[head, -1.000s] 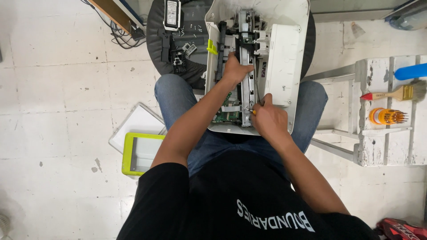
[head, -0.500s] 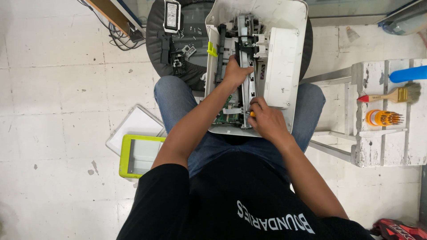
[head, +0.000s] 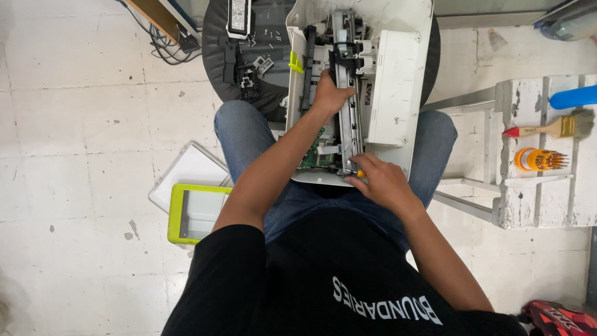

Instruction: Removing the scanner carriage assembly from a printer using a screwdriver

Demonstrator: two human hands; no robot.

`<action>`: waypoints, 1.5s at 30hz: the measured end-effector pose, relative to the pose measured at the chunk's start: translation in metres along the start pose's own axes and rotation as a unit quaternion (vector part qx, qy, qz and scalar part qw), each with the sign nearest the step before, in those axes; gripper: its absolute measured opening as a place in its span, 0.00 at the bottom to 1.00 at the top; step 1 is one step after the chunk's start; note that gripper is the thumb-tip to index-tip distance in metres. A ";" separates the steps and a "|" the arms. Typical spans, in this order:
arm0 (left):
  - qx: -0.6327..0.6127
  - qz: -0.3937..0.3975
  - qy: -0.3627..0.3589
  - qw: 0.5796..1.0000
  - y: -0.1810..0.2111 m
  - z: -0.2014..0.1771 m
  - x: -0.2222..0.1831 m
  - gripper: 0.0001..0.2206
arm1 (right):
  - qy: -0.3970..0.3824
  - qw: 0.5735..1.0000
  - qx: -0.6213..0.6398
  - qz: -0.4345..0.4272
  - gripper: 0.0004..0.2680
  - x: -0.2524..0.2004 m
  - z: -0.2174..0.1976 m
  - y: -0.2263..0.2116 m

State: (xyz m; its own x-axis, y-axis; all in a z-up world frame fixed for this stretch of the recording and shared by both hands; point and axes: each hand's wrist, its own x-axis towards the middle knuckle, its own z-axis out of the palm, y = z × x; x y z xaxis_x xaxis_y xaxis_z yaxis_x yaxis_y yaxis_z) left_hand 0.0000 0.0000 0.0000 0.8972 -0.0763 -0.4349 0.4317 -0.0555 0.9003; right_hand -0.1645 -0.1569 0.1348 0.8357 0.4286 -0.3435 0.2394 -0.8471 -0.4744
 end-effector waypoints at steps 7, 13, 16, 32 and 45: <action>-0.001 0.001 -0.021 1.000 0.002 -0.004 -0.001 0.47 | 0.002 0.998 -0.066 -0.010 0.07 0.007 0.021 0.026; -0.010 -0.033 -0.043 0.998 0.011 -0.016 -0.002 0.46 | 0.046 0.996 -0.075 -0.019 0.07 0.003 0.030 0.032; 0.026 -0.043 -0.069 0.996 0.011 -0.026 0.003 0.48 | 0.070 0.996 -0.040 -0.025 0.06 0.000 0.032 0.037; 0.740 0.298 -0.100 0.594 0.011 -0.060 -0.010 0.09 | 0.126 0.990 0.008 -0.058 0.06 -0.004 0.037 0.052; 0.707 0.355 -0.185 0.583 -0.009 -0.077 -0.002 0.07 | 0.144 0.985 0.067 -0.065 0.07 -0.004 0.041 0.064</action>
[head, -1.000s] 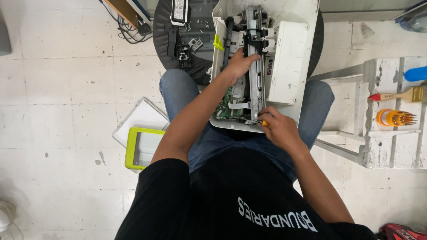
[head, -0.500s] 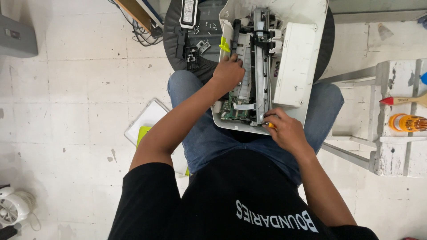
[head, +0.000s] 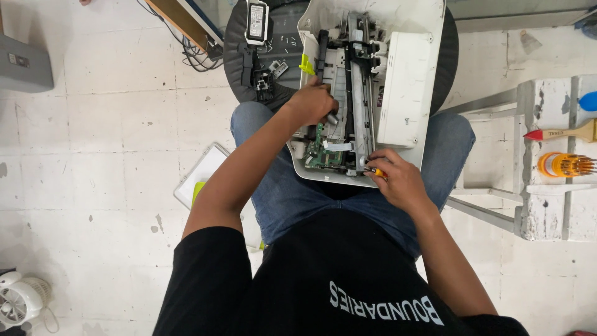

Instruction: Removing the scanner carriage assembly from a printer using a screwdriver

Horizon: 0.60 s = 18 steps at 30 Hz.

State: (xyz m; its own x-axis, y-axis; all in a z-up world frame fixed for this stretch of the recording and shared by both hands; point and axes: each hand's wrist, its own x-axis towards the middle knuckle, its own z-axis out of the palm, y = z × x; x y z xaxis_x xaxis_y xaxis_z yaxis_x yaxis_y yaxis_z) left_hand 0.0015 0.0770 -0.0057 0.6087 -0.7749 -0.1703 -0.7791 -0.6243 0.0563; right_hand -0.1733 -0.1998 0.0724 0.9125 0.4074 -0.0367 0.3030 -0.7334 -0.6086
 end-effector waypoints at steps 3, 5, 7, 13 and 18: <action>-0.014 0.025 -0.014 0.999 -0.005 -0.009 0.001 0.11 | 0.002 1.000 0.006 -0.007 0.06 0.000 0.000 -0.001; -0.020 0.022 -0.026 0.999 -0.008 0.009 0.007 0.14 | 0.006 1.000 0.010 -0.006 0.06 0.001 -0.003 -0.006; -0.026 0.022 -0.037 0.999 -0.011 0.012 0.009 0.18 | 0.010 1.000 0.014 -0.003 0.06 0.000 -0.004 -0.008; -0.480 -0.032 0.023 0.876 0.001 -0.052 -0.016 0.18 | 0.033 0.999 0.037 -0.008 0.06 -0.002 -0.002 -0.002; -0.623 -0.059 0.049 0.779 0.023 -0.069 -0.024 0.19 | 0.043 0.997 0.050 -0.026 0.07 -0.003 0.003 0.005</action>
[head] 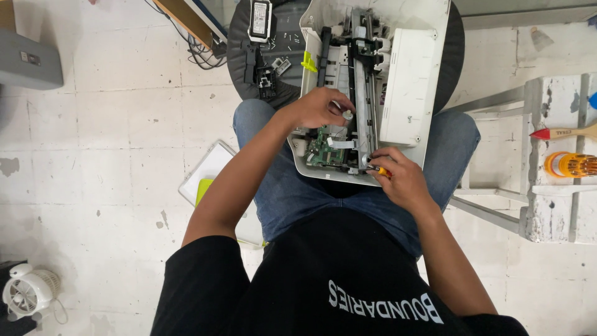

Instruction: Removing the scanner carriage assembly from a printer using a screwdriver

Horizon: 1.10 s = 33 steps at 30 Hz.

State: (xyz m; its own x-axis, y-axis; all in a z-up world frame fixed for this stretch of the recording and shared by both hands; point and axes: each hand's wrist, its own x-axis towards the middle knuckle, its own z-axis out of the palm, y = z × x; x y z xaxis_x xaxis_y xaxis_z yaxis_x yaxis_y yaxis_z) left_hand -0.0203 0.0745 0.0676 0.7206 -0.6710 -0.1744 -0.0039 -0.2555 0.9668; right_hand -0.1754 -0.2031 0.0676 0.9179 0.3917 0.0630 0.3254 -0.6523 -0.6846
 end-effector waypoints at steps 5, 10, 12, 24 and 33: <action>0.008 -0.060 0.023 0.998 -0.021 0.004 -0.001 0.20 | 0.013 0.999 0.031 0.002 0.06 -0.001 -0.001 -0.001; 0.056 -0.099 0.068 0.991 -0.050 0.010 -0.002 0.25 | 0.029 0.998 0.049 -0.002 0.07 0.000 0.000 0.000; 0.021 -0.108 -0.007 0.994 -0.034 0.014 -0.004 0.27 | 0.040 0.998 0.051 -0.024 0.07 0.000 0.001 0.001; 0.020 -0.187 -0.224 0.956 -0.122 0.030 0.066 0.17 | 0.035 0.998 0.044 0.008 0.07 0.003 -0.002 -0.008; 0.064 -0.143 -0.262 0.952 -0.047 0.033 0.042 0.16 | 0.032 0.995 0.082 0.038 0.06 0.004 0.004 -0.008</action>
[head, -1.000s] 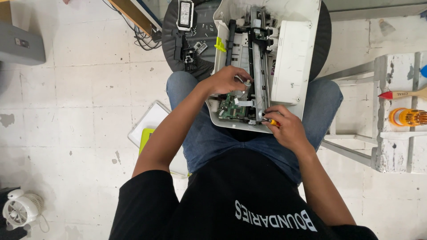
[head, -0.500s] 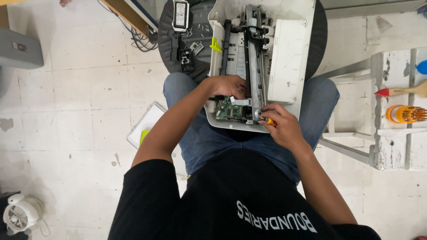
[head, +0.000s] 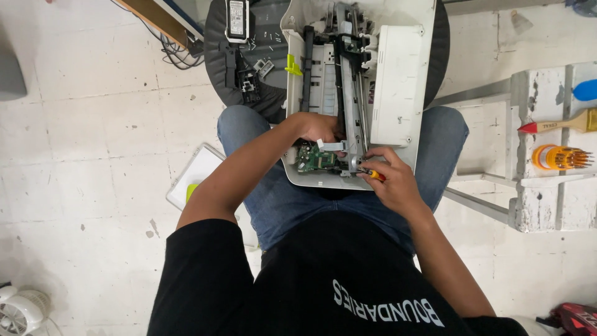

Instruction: Removing the scanner carriage assembly from a printer using a screwdriver

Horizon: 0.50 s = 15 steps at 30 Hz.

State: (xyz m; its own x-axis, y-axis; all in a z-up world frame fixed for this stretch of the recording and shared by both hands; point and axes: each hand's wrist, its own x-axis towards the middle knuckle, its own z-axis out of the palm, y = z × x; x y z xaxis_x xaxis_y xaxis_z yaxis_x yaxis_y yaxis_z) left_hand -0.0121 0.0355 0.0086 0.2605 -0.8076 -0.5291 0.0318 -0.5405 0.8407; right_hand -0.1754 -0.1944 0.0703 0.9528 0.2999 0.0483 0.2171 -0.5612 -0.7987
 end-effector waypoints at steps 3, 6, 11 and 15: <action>0.004 0.083 -0.047 0.995 -0.145 0.003 0.071 0.14 | 0.013 0.999 0.038 -0.023 0.06 0.010 -0.003 -0.013; -0.087 0.015 -0.024 0.996 -0.050 0.010 0.022 0.22 | 0.021 0.997 0.066 -0.026 0.06 0.013 -0.003 -0.018; -0.073 -0.006 -0.001 0.997 -0.043 -0.001 0.013 0.18 | 0.050 0.995 0.083 -0.034 0.06 0.008 0.008 -0.009; -0.118 -0.027 -0.012 0.993 -0.033 0.008 0.023 0.18 | 0.103 0.991 0.078 -0.035 0.06 0.013 0.004 -0.030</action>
State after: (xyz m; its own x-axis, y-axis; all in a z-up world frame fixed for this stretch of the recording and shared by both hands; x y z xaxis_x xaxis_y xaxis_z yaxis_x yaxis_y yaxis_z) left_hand -0.0148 0.0330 -0.0318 0.2290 -0.7856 -0.5748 0.2713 -0.5156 0.8127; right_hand -0.1704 -0.1703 0.0928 0.9634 0.1607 0.2146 0.2632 -0.4139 -0.8714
